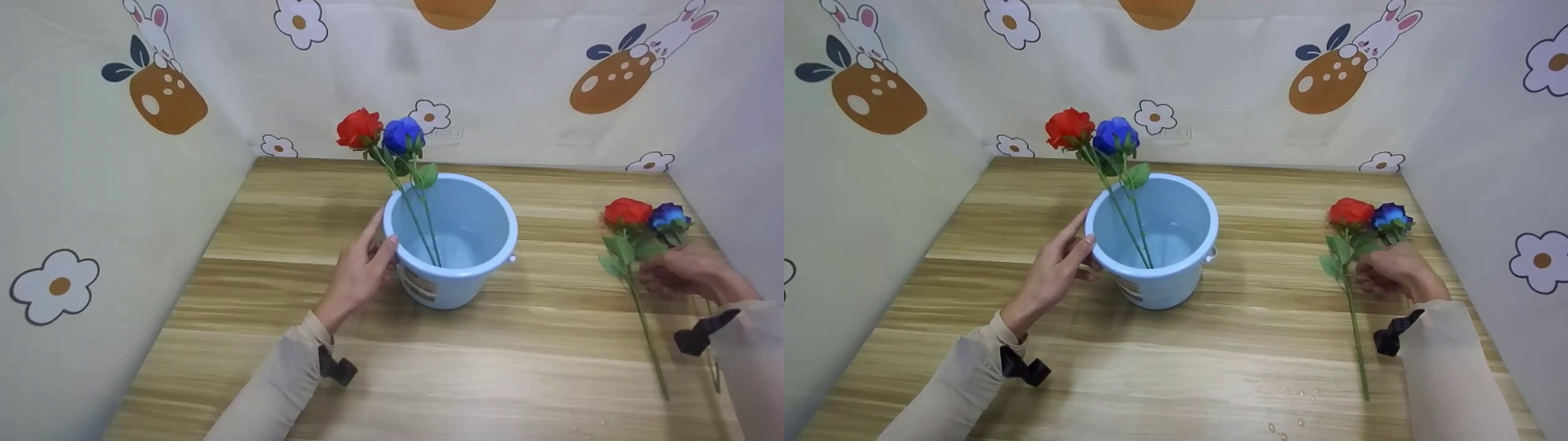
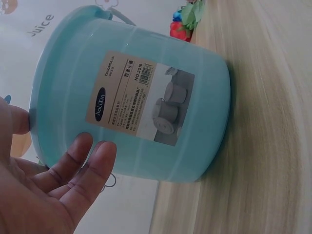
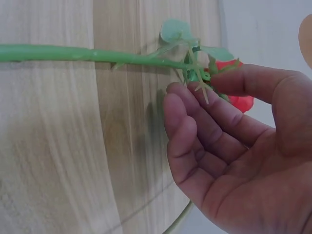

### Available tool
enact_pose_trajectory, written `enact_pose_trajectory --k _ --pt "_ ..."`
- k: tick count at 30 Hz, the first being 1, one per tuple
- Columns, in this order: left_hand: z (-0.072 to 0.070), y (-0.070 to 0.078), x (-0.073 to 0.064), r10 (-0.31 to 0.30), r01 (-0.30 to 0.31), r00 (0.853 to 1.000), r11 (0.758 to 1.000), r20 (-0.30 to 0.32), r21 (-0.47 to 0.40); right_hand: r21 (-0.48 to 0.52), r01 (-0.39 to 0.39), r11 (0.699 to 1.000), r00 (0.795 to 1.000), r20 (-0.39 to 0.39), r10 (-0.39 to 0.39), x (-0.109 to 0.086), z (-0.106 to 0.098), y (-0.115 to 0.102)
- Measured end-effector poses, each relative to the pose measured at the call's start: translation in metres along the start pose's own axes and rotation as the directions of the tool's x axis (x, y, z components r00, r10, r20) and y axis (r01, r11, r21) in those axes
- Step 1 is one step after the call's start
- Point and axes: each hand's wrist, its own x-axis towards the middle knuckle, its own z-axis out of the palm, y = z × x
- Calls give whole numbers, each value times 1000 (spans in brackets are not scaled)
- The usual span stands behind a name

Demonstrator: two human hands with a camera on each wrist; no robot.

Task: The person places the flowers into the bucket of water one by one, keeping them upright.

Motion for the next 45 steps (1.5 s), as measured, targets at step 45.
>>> enact_pose_trajectory --k 45 --pt "0 1 -1 20 -21 1000 1000 14 20 86 29 996 990 136 -40 2 23 6"
